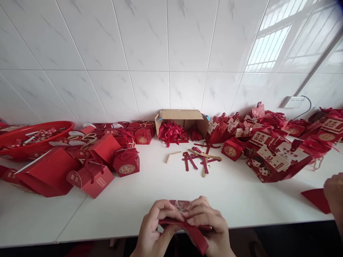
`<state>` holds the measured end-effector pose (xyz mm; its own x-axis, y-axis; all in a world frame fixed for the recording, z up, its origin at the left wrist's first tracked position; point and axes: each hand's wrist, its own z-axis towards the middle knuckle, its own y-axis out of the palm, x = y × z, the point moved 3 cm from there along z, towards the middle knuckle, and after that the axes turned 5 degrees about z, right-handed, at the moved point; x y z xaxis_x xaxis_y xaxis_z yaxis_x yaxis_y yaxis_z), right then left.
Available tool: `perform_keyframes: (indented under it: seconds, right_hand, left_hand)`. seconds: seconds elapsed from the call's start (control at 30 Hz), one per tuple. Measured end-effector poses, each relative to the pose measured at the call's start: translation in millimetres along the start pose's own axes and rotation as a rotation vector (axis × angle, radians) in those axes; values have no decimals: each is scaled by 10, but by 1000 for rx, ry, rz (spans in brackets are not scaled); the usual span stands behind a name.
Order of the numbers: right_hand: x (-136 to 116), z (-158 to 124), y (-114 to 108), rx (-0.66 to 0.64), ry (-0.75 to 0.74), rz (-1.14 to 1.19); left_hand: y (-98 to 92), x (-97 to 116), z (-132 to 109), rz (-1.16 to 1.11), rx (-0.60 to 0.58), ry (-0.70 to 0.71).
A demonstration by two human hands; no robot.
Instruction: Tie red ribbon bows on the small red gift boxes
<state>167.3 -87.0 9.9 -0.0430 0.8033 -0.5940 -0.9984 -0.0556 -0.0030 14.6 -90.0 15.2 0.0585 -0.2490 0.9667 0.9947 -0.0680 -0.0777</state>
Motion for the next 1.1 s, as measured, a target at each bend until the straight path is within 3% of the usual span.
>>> perform_keyframes:
  seconds: [0.17, 0.33, 0.57, 0.77, 0.97, 1.03, 1.1]
  right_hand:
    - [63, -23, 17, 25, 16, 5]
    - [139, -51, 17, 30, 81, 23]
    - [289, -148, 8, 96, 191, 7]
    - [362, -140, -35, 103, 157, -106]
    - [471, -260, -73, 160, 324, -33]
    - [499, -329, -135, 126, 387, -9]
    - [505, -390, -239, 44, 438, -60]
  left_hand:
    - [15, -40, 24, -49, 32, -98]
    - [11, -149, 87, -22, -63, -146]
    - [12, -332, 174, 35, -96, -163]
    - [69, -349, 256, -27, -116, -239]
    - [190, -361, 247, -110, 55, -186]
    - [195, -408, 233, -91, 108, -128]
    - [177, -493, 223, -51, 87, -75]
